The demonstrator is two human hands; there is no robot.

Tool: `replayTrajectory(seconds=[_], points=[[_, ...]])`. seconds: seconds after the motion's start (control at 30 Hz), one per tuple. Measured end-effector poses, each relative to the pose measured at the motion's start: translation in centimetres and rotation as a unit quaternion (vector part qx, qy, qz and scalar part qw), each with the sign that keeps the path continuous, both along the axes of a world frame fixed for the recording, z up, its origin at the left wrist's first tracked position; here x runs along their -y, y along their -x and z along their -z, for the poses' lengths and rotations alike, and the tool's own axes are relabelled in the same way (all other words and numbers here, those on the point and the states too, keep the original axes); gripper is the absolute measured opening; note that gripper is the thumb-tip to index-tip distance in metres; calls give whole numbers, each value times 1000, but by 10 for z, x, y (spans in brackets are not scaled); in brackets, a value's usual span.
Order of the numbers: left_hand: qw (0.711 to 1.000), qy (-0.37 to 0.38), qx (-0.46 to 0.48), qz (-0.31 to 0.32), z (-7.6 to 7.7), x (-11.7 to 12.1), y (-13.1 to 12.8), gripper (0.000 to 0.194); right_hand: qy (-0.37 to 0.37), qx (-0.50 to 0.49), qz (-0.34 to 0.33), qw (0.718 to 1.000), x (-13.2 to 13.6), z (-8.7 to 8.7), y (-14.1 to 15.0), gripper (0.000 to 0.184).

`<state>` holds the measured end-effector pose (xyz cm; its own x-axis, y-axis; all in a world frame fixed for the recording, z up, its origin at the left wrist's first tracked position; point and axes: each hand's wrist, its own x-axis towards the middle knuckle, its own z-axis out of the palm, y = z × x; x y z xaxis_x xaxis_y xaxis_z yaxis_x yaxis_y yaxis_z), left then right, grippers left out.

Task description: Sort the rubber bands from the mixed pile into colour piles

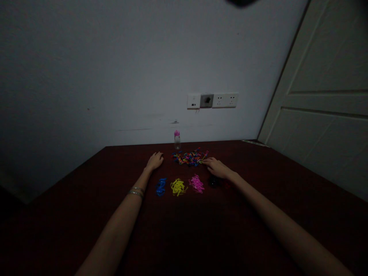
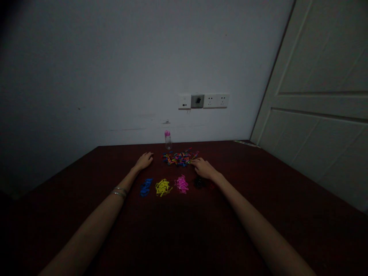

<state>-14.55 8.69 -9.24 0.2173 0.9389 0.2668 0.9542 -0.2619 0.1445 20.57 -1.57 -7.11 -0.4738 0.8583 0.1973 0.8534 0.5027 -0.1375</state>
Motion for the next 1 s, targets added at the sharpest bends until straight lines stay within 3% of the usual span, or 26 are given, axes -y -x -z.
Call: replayTrajectory(seconds=[0.3, 0.67, 1.0], points=[[1000, -1, 5, -2, -4, 4, -2, 42, -61, -61, -13, 996, -5, 4, -8, 48], [1000, 1, 12, 4, -1, 2, 0, 42, -185, -111, -48, 975, -1, -15, -5, 50], [1000, -2, 24, 17, -3, 4, 0, 41, -190, -146, -98, 966, 17, -31, 19, 45]])
